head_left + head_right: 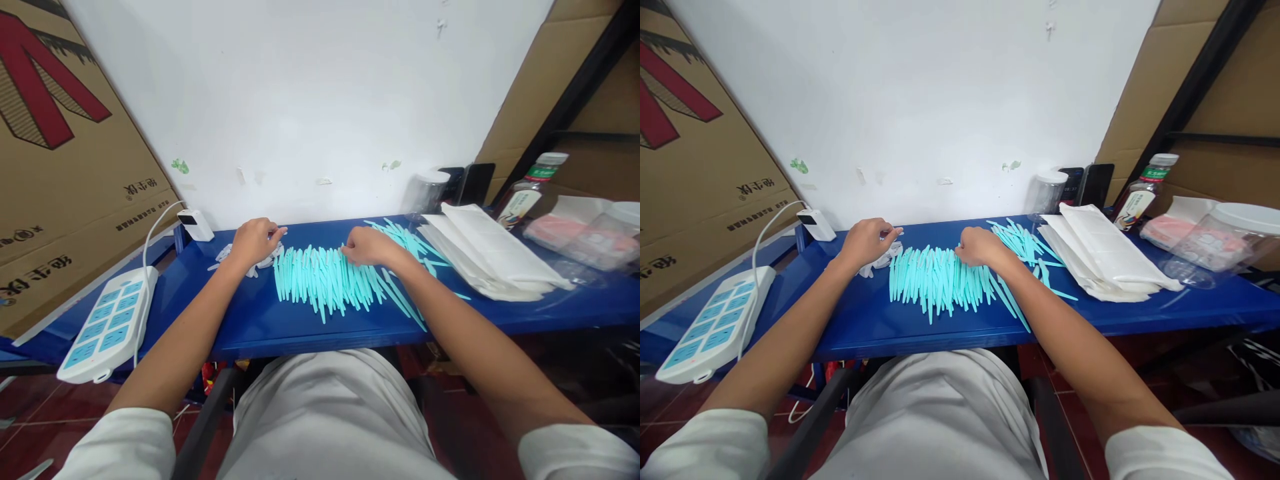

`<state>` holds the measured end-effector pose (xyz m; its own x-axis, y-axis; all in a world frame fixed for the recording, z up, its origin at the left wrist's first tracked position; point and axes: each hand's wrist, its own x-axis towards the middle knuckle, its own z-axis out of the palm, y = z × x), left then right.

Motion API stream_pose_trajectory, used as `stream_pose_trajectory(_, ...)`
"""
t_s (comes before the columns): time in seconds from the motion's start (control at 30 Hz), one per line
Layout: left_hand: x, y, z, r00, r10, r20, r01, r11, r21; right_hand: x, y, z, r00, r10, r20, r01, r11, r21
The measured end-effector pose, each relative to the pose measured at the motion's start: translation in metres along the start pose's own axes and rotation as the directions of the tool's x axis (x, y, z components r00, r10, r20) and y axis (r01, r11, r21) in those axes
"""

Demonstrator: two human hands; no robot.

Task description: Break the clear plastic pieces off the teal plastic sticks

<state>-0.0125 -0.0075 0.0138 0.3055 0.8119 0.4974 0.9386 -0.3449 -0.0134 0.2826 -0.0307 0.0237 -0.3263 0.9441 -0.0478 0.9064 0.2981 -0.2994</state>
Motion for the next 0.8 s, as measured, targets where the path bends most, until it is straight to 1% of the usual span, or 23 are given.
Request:
stream_pose_trajectory(0.07, 0.000, -0.002, -0.002, 1.000, -0.009, 0.027, 0.008, 1.000, 0.024, 0.001, 0.001, -0.002, 1.000, 0.004, 0.016, -0.004, 1.000, 0.022)
stream_pose_trajectory(0.2, 0.000, -0.013, -0.006, 0.993, -0.076, 0.095, 0.067, 0.993, 0.097, 0.002, 0.005, -0.005, 0.998, 0.048, -0.033, -0.048, 0.999, 0.000)
stream_pose_trajectory(0.33, 0.000, -0.028, -0.007, 0.962, -0.193, 0.194, 0.154, 0.968, 0.199, 0.003, 0.009, -0.007, 0.997, 0.067, -0.043, -0.067, 0.998, 0.000)
stream_pose_trajectory(0.43, 0.000, -0.034, -0.005, 0.939, -0.239, 0.248, 0.182, 0.956, 0.232, 0.005, 0.013, -0.006, 0.997, 0.061, -0.053, -0.062, 0.998, -0.008)
stream_pose_trajectory(0.53, -0.001, -0.036, -0.002, 0.941, -0.247, 0.231, 0.191, 0.952, 0.237, 0.008, 0.017, -0.008, 0.994, 0.054, -0.090, -0.054, 0.999, 0.002)
stream_pose_trajectory(0.63, -0.001, -0.034, -0.003, 0.945, -0.262, 0.196, 0.211, 0.946, 0.245, 0.004, 0.020, -0.020, 0.991, 0.047, -0.124, -0.040, 0.998, 0.058)
stream_pose_trajectory(0.7, -0.002, -0.030, -0.004, 0.948, -0.248, 0.199, 0.199, 0.951, 0.235, -0.006, 0.023, -0.033, 0.992, 0.020, -0.124, -0.005, 0.993, 0.120)
stream_pose_trajectory(0.73, -0.002, -0.027, -0.005, 0.952, -0.229, 0.204, 0.183, 0.958, 0.222, -0.014, 0.026, -0.040, 0.994, -0.003, -0.108, 0.016, 0.992, 0.122)
stream_pose_trajectory(0.77, -0.003, -0.024, -0.006, 0.956, -0.206, 0.210, 0.163, 0.965, 0.204, -0.023, 0.029, -0.045, 0.996, -0.028, -0.086, 0.036, 0.995, 0.094)
stream_pose_trajectory(0.8, -0.003, -0.020, -0.007, 0.960, -0.182, 0.211, 0.144, 0.972, 0.185, -0.034, 0.033, -0.048, 0.997, -0.029, -0.070, 0.032, 0.999, 0.042)
